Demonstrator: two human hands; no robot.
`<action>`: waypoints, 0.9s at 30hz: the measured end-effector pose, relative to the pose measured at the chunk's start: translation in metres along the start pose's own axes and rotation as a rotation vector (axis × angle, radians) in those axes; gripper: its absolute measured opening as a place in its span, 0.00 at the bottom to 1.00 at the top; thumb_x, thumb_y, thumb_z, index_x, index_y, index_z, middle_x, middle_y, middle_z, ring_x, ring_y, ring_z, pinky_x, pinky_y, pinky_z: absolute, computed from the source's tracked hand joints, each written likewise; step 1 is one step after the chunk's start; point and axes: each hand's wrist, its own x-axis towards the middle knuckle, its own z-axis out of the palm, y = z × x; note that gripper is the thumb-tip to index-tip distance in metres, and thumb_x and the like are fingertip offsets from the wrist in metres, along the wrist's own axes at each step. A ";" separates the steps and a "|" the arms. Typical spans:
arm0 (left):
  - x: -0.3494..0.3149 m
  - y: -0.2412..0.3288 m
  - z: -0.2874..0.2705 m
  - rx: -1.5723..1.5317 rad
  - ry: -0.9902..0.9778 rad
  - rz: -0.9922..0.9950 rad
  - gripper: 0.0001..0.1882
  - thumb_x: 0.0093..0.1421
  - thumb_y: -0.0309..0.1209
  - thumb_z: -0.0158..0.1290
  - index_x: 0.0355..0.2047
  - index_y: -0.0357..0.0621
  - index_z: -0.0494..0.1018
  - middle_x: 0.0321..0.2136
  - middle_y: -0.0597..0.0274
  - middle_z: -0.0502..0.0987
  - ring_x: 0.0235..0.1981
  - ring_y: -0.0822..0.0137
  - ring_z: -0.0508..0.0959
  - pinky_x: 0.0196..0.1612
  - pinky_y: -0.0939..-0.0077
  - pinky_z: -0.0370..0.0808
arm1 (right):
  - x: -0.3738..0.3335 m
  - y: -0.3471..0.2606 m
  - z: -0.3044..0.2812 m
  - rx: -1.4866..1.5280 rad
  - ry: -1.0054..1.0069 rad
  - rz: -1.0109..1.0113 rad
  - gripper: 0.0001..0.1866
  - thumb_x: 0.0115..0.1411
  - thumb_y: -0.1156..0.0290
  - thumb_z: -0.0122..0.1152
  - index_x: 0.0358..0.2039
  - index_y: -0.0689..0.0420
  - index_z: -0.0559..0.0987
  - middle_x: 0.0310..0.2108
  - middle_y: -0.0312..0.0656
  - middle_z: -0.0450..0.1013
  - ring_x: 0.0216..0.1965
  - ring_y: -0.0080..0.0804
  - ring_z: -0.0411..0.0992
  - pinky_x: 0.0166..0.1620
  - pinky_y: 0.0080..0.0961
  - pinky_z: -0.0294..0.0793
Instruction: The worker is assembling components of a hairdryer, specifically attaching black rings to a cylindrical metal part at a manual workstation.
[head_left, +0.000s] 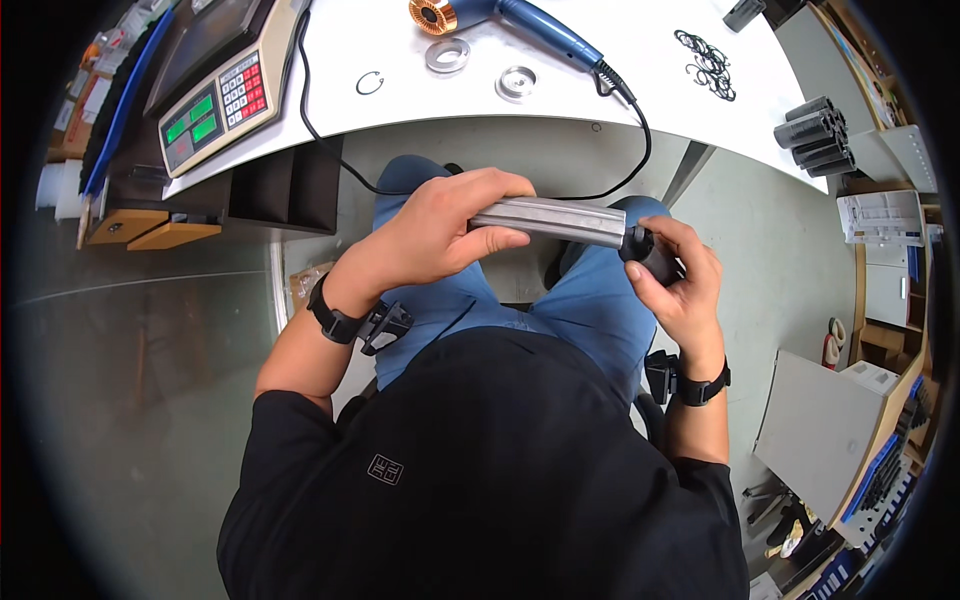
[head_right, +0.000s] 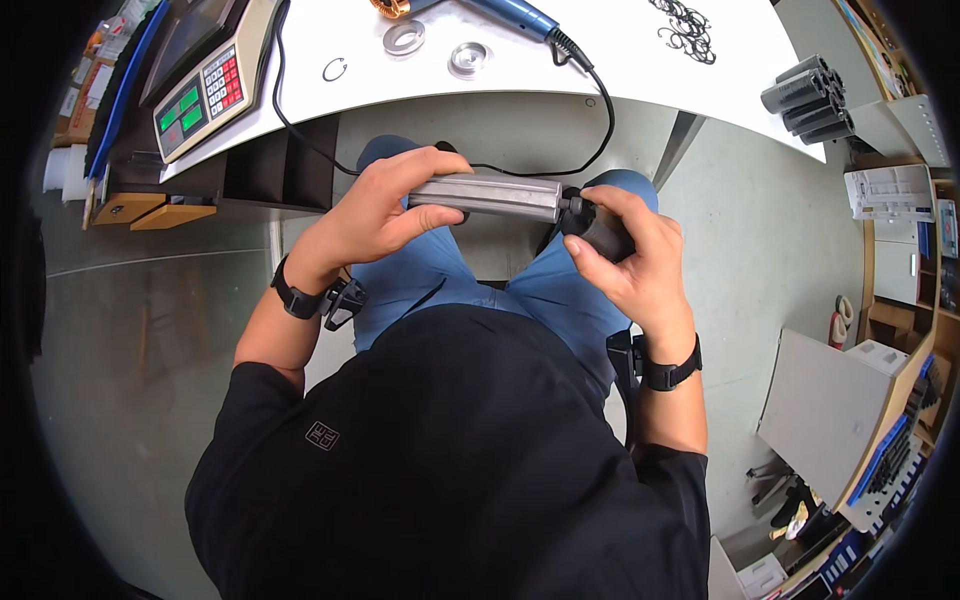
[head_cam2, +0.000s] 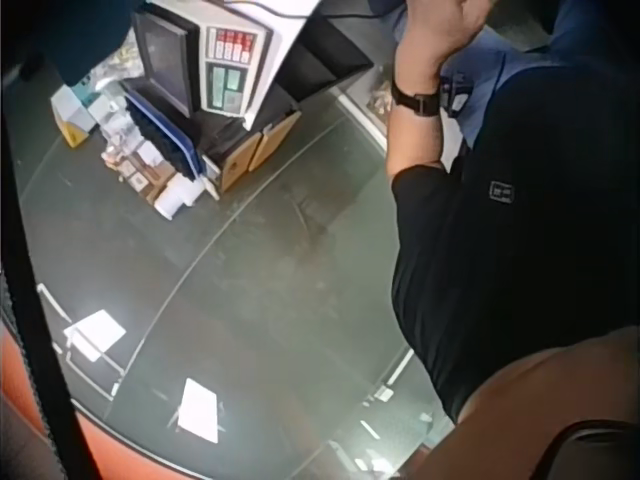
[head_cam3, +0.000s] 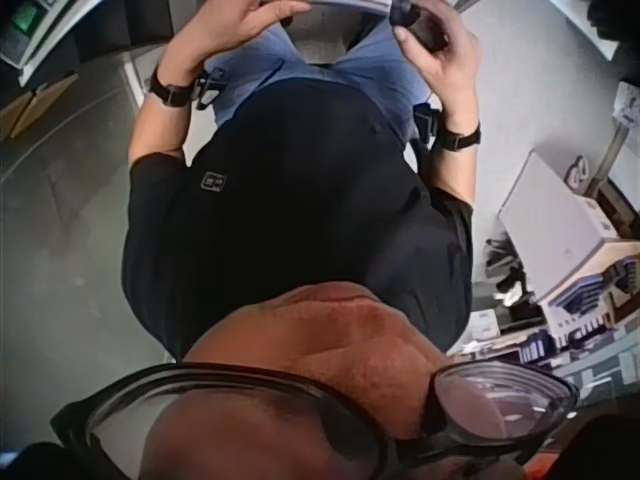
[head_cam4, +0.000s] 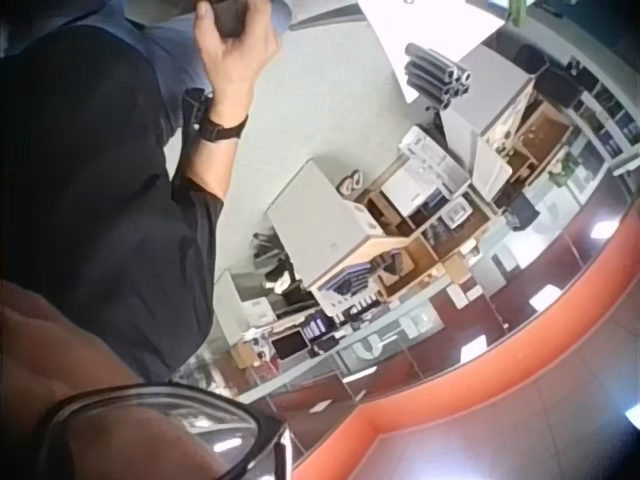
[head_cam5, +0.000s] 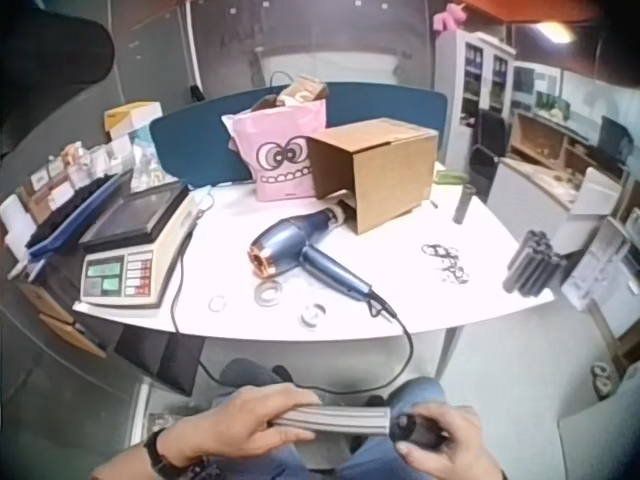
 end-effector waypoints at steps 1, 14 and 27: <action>-0.001 0.000 -0.001 0.014 -0.014 0.001 0.20 0.62 0.36 0.64 0.50 0.42 0.75 0.36 0.55 0.78 0.33 0.56 0.78 0.36 0.67 0.74 | 0.002 -0.003 0.000 -0.025 -0.014 -0.032 0.21 0.53 0.71 0.73 0.47 0.61 0.79 0.26 0.37 0.74 0.25 0.23 0.69 0.30 0.20 0.68; 0.005 -0.006 0.000 -0.034 -0.096 -0.026 0.20 0.58 0.31 0.66 0.49 0.40 0.77 0.33 0.59 0.76 0.33 0.62 0.74 0.37 0.71 0.71 | 0.004 -0.002 -0.011 -0.171 -0.160 -0.039 0.20 0.49 0.71 0.76 0.42 0.62 0.80 0.28 0.43 0.79 0.25 0.36 0.77 0.31 0.26 0.75; 0.006 -0.019 0.012 -0.158 -0.131 -0.059 0.19 0.59 0.34 0.66 0.48 0.38 0.77 0.33 0.58 0.76 0.32 0.63 0.74 0.36 0.71 0.71 | 0.004 -0.010 -0.009 -0.251 -0.191 -0.083 0.20 0.48 0.71 0.77 0.41 0.59 0.81 0.26 0.42 0.77 0.23 0.37 0.76 0.28 0.27 0.75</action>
